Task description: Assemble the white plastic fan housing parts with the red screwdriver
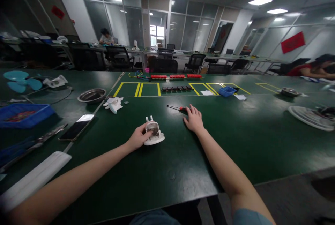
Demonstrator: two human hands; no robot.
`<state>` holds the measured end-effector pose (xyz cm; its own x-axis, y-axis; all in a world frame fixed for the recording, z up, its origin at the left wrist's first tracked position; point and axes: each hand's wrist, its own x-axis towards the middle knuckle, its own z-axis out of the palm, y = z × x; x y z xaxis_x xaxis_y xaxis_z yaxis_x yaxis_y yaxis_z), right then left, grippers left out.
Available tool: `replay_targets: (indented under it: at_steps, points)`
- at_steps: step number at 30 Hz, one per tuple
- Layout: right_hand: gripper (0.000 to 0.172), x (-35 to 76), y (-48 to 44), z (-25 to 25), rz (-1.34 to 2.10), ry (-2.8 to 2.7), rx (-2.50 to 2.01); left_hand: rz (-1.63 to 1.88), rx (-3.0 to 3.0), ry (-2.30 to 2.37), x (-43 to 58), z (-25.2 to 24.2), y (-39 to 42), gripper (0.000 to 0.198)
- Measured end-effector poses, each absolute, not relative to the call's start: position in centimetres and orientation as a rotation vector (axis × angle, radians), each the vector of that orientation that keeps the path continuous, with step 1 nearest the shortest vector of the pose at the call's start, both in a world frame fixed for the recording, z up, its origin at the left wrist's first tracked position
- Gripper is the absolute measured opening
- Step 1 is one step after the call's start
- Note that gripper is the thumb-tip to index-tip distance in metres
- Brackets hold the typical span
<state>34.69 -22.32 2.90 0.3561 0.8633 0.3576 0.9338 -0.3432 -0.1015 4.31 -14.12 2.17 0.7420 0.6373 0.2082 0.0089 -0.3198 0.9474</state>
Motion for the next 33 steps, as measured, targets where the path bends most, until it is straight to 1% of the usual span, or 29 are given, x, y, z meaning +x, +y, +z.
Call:
replay_targets:
  at_steps: [3,5,7,10,16,19,22,26,29,33]
  points:
    - [0.061,36.5,-22.2,1.7,-0.246,-1.521,-2.462,0.687,1.799,0.531,4.3,2.6,-14.3,0.044]
    - [0.061,36.9,-22.1,1.5,-0.276,-1.485,-2.473,0.693,1.787,0.534,4.2,2.8,-14.5,0.043]
    - [0.055,36.9,-22.1,1.6,-0.300,-1.463,-2.487,0.695,1.786,0.540,4.1,3.1,-14.6,0.041]
    - [0.047,36.7,-22.2,1.8,-0.246,-1.471,-2.518,0.721,1.801,0.565,3.9,3.3,-14.3,0.040]
    - [0.042,35.6,-22.7,2.2,-0.157,-1.543,-2.473,0.924,1.783,0.734,3.1,3.4,-11.7,0.038]
    - [0.047,35.0,-22.7,2.3,-0.077,-1.561,-2.499,1.050,1.675,0.812,2.6,3.1,-9.8,0.036]
    - [0.052,34.6,-22.3,2.5,-0.087,-1.603,-2.514,1.116,1.466,0.816,2.6,2.4,-8.4,0.038]
    - [0.044,34.1,-21.9,2.7,-0.133,-1.577,-2.495,1.159,1.285,0.799,2.8,1.6,-7.8,0.039]
    - [0.038,33.4,-22.6,3.0,-0.198,-1.578,-2.353,1.170,1.239,0.795,2.8,1.6,-7.9,0.039]
    - [0.036,31.6,-24.9,3.8,-0.463,-1.796,-1.904,1.175,1.213,0.812,2.7,1.7,-7.8,0.038]
